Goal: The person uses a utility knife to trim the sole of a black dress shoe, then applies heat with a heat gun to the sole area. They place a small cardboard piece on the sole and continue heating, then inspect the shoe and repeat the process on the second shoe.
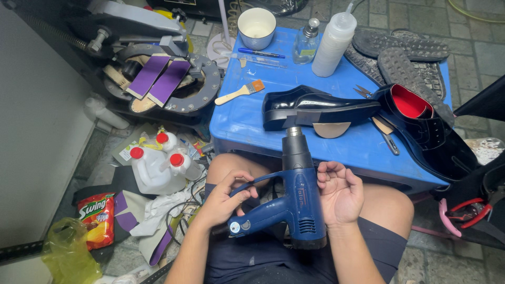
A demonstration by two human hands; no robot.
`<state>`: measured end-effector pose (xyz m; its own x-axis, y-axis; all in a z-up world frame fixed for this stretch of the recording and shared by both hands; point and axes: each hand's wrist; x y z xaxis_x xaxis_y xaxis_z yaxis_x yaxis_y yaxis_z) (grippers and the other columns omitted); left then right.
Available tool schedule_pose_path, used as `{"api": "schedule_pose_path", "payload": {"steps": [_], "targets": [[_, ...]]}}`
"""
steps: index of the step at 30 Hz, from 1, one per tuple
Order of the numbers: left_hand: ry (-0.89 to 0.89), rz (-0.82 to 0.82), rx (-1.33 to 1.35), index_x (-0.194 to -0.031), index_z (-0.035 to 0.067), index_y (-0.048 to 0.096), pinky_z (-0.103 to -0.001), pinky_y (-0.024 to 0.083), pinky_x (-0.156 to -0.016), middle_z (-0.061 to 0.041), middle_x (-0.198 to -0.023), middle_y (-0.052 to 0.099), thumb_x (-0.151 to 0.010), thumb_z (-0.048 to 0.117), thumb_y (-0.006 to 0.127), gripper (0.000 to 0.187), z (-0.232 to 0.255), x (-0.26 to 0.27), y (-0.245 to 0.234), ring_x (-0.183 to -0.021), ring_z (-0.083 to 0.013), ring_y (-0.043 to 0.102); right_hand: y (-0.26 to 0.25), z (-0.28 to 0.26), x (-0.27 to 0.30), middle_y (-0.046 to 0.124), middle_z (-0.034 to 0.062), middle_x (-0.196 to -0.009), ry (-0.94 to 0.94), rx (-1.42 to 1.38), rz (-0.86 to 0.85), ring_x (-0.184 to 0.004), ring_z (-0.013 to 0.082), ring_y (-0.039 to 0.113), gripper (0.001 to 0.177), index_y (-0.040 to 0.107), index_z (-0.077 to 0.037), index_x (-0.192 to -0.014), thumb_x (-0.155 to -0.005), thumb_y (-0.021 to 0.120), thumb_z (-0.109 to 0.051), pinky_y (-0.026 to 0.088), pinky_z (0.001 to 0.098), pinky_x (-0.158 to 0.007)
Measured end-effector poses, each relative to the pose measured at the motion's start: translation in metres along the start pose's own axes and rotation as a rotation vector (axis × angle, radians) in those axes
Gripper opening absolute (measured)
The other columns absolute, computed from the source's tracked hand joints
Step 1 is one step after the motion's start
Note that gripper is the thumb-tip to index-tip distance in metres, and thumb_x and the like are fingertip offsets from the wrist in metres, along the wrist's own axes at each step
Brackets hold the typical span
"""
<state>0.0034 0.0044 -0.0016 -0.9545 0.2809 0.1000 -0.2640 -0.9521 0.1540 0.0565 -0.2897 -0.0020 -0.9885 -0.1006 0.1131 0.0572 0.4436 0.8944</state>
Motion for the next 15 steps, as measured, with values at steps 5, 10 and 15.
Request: {"api": "schedule_pose_path", "payload": {"steps": [5, 10, 15], "targets": [[0.019, -0.021, 0.009, -0.131, 0.009, 0.050, -0.024, 0.058, -0.053, -0.010, -0.105, 0.068, -0.100, 0.011, 0.059, 0.032, -0.0014, -0.0027, 0.0012, -0.090, -0.0115, 0.066, -0.0014, -0.0008, -0.0006, 0.066, 0.0207, -0.108, 0.003, -0.017, 0.013, -0.090, 0.0227, 0.062, 0.038, 0.060, 0.005, -0.111, -0.104, 0.044, -0.028, 0.054, 0.0325, -0.083], [-0.035, -0.037, 0.030, -0.131, 0.008, 0.049, -0.023, 0.056, -0.050, -0.011, -0.103, 0.069, -0.101, 0.012, 0.057, 0.031, -0.0002, -0.0056, 0.0017, -0.073, -0.0110, 0.065, -0.0040, -0.0019, 0.0018, 0.066, 0.0214, -0.109, 0.013, -0.035, 0.029, -0.092, 0.0236, 0.063, 0.036, 0.060, 0.005, -0.112, -0.104, 0.046, -0.027, 0.055, 0.0334, -0.086], [-0.093, -0.026, 0.037, -0.131, 0.008, 0.048, -0.022, 0.053, -0.048, -0.012, -0.101, 0.070, -0.101, 0.012, 0.056, 0.031, 0.0048, -0.0073, 0.0052, -0.056, -0.0115, 0.062, -0.0046, -0.0044, 0.0009, 0.066, 0.0217, -0.110, 0.016, -0.033, 0.081, -0.094, 0.0242, 0.064, 0.036, 0.060, 0.006, -0.113, -0.103, 0.048, -0.026, 0.055, 0.0338, -0.089]]}}
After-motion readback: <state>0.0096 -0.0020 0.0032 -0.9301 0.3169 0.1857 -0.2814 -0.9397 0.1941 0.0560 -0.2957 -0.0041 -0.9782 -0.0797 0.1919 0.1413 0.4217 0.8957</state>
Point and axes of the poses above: each hand's wrist, its own x-axis away from the middle knuckle, its own y-axis out of the palm, z = x × y
